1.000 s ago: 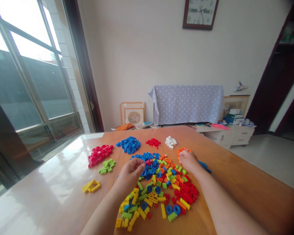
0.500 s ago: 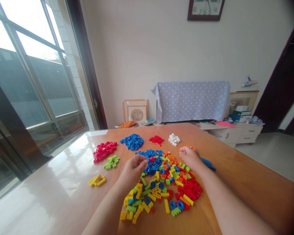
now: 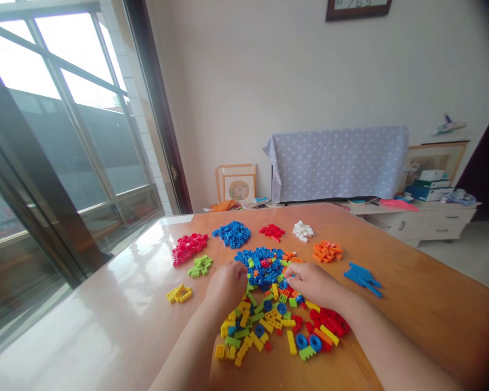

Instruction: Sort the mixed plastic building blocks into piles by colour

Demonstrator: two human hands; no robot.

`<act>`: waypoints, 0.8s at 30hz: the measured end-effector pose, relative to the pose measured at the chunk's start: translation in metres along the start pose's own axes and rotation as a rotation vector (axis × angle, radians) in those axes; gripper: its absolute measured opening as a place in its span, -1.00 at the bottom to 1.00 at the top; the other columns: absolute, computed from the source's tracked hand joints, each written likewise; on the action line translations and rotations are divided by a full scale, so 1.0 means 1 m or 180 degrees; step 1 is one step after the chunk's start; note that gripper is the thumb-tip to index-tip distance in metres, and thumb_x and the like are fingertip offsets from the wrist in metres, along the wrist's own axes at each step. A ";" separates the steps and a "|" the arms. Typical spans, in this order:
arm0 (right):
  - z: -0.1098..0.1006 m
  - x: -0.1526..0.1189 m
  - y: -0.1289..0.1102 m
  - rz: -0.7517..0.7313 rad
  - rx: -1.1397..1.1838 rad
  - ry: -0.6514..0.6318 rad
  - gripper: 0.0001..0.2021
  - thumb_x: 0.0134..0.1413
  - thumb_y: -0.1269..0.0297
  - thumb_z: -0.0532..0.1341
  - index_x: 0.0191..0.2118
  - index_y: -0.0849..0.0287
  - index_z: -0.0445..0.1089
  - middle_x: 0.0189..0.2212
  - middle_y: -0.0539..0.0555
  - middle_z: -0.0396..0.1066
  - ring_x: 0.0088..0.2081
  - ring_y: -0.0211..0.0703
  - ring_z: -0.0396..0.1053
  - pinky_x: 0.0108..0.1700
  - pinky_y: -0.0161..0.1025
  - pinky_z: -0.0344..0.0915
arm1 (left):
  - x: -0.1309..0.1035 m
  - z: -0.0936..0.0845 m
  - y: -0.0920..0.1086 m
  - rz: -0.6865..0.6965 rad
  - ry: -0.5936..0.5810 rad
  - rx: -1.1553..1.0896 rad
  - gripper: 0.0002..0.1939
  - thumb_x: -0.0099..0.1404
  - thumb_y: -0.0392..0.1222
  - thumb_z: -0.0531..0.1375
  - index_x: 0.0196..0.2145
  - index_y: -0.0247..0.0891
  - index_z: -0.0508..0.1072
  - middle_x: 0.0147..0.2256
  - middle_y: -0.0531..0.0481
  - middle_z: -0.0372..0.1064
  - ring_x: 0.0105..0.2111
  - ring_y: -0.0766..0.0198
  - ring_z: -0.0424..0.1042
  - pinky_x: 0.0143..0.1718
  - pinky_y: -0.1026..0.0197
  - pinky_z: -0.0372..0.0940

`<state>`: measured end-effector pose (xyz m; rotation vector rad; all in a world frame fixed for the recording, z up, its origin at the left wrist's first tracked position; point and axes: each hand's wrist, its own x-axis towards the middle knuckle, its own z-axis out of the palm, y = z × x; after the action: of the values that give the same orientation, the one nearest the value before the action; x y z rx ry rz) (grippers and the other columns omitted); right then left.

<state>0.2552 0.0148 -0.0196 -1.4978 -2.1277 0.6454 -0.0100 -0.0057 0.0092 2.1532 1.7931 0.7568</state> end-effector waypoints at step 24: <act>-0.004 -0.006 -0.017 -0.0035 -0.0137 -0.0201 -0.79 0.14 0.16 0.15 -0.30 0.07 0.51 -0.50 -0.03 0.40 -0.44 -0.22 0.26 -0.38 -0.34 0.04 | 0.001 0.012 0.001 0.0196 -0.0591 0.0818 -0.72 0.07 -0.23 0.19 -0.24 -0.05 0.57 -0.24 -0.05 0.43 -0.18 0.09 0.36 -0.20 0.19 0.24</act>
<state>0.2474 0.0051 -0.0067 -1.5060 -2.2087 0.6551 -0.0023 -0.0032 0.0001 2.3586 1.8178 0.3382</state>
